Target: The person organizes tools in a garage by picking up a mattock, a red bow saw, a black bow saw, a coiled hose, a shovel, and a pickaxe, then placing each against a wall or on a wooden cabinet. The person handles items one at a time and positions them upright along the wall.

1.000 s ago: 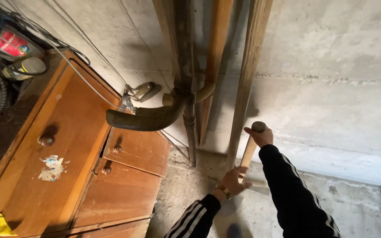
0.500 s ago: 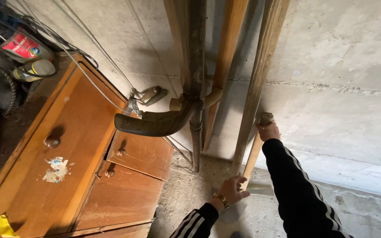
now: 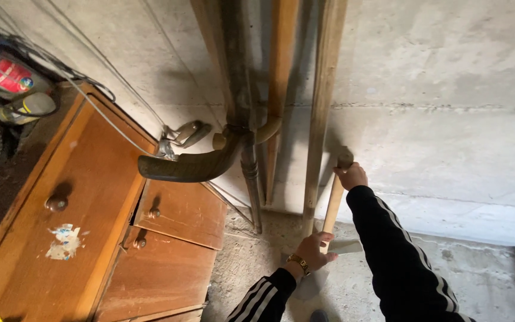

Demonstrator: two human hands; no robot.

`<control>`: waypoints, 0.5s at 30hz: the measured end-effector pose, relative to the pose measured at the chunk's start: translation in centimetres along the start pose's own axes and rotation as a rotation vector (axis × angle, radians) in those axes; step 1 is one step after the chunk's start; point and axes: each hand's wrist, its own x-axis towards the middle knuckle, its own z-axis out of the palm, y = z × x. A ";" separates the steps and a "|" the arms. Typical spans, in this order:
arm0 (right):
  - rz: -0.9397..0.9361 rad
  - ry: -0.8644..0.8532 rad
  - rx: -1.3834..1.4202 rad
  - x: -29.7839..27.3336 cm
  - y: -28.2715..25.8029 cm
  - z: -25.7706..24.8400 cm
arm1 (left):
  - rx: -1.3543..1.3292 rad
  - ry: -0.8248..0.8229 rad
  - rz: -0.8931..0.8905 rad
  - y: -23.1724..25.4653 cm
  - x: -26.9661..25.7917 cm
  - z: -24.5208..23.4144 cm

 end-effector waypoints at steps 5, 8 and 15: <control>-0.112 0.048 -0.118 1.4 2.2 0.3 | 0.003 -0.011 0.045 0.7 0.0 0.8; -0.104 0.031 -0.096 0.1 1.8 -1.0 | 0.019 -0.008 0.066 1.2 -0.2 1.3; -0.124 -0.021 0.004 -1.9 2.3 -1.2 | 0.023 0.017 0.122 0.7 0.2 1.5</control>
